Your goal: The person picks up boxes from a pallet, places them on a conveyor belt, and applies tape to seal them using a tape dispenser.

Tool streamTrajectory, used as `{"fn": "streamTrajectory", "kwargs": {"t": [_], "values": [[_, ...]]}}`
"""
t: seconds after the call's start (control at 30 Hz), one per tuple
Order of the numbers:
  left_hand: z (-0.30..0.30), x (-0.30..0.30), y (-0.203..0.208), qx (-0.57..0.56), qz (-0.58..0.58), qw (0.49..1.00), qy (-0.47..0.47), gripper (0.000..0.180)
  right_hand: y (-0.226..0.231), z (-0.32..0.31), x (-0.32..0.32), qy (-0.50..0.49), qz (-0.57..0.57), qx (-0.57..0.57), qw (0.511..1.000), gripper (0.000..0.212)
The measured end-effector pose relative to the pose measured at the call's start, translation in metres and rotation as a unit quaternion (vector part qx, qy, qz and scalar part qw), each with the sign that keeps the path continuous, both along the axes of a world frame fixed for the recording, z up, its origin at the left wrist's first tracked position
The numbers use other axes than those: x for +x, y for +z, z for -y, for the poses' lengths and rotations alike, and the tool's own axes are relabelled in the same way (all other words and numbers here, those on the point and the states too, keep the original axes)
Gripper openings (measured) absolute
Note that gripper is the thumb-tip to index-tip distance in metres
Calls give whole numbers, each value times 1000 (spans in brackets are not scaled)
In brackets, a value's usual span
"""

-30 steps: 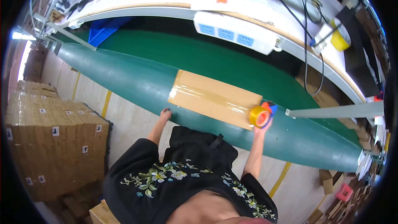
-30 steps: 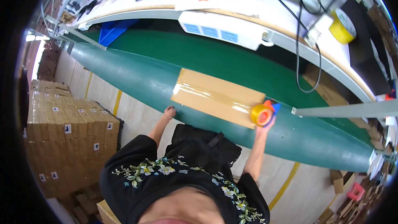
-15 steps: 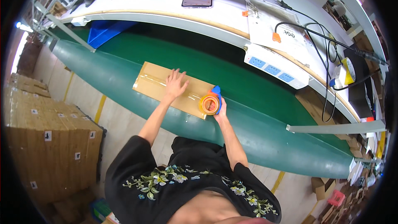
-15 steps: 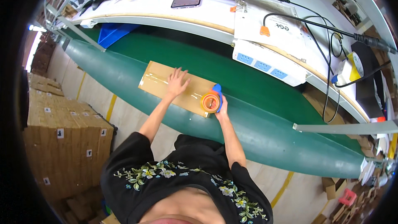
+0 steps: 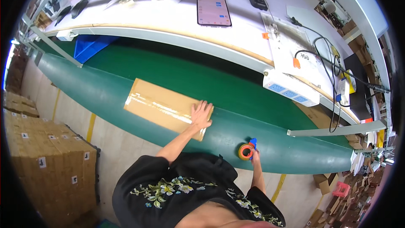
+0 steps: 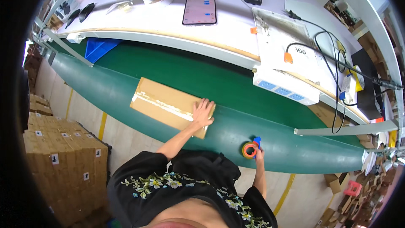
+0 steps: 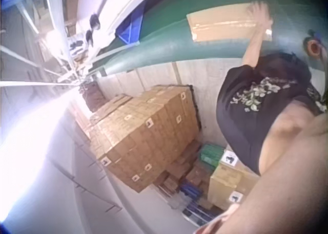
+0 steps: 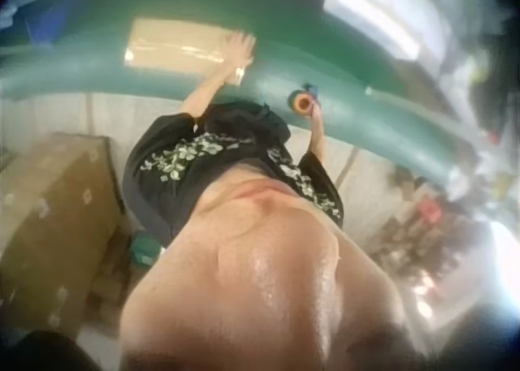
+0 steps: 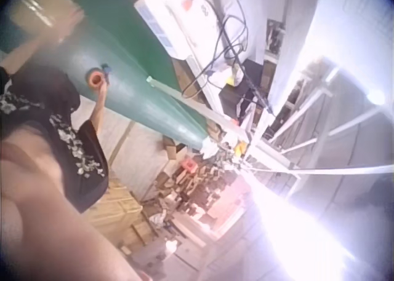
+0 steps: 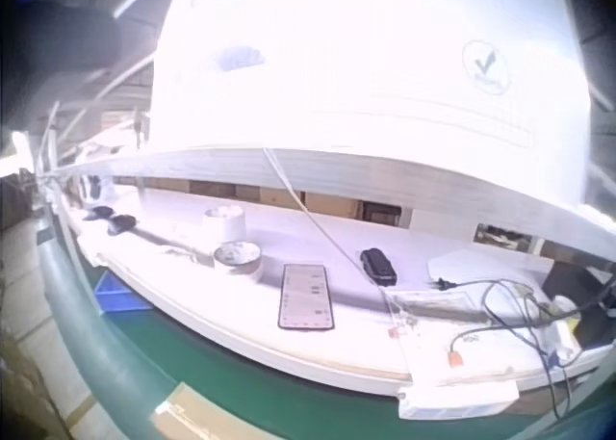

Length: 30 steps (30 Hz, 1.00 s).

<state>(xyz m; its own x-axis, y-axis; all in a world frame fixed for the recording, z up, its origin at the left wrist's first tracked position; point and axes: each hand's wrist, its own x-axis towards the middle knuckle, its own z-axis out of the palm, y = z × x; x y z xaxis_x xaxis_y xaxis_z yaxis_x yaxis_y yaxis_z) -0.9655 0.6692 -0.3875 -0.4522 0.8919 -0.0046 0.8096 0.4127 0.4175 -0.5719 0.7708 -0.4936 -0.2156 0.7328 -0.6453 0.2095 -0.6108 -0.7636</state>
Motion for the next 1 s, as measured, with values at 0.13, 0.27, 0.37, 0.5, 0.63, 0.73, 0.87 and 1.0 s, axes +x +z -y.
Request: {"fn": "streamTrajectory", "kwargs": {"t": [0.13,0.27,0.37,0.5,0.63,0.73,0.87,1.0], "values": [[53,-29,-8,1,-32,998,-45,81,26,3,-13,128,359,282,880,47],[91,-60,-6,0,-57,998,-19,81,257,-6,-152,347,68,307,884,44],[110,-77,2,-14,-70,997,34,82,441,17,-243,484,-82,556,671,38],[99,-83,6,-17,-65,996,66,81,519,-15,-324,435,-66,702,560,41],[107,-89,-4,77,-77,990,90,60,514,-75,-372,427,-50,652,625,43],[142,-128,-24,110,-51,953,277,51,498,-88,-384,409,-17,631,660,52],[215,-206,-41,-3,-133,840,526,53,498,-78,-386,411,-25,622,666,53],[234,-257,-37,-70,-145,783,601,58,502,-76,-383,431,-11,619,657,54]]}}
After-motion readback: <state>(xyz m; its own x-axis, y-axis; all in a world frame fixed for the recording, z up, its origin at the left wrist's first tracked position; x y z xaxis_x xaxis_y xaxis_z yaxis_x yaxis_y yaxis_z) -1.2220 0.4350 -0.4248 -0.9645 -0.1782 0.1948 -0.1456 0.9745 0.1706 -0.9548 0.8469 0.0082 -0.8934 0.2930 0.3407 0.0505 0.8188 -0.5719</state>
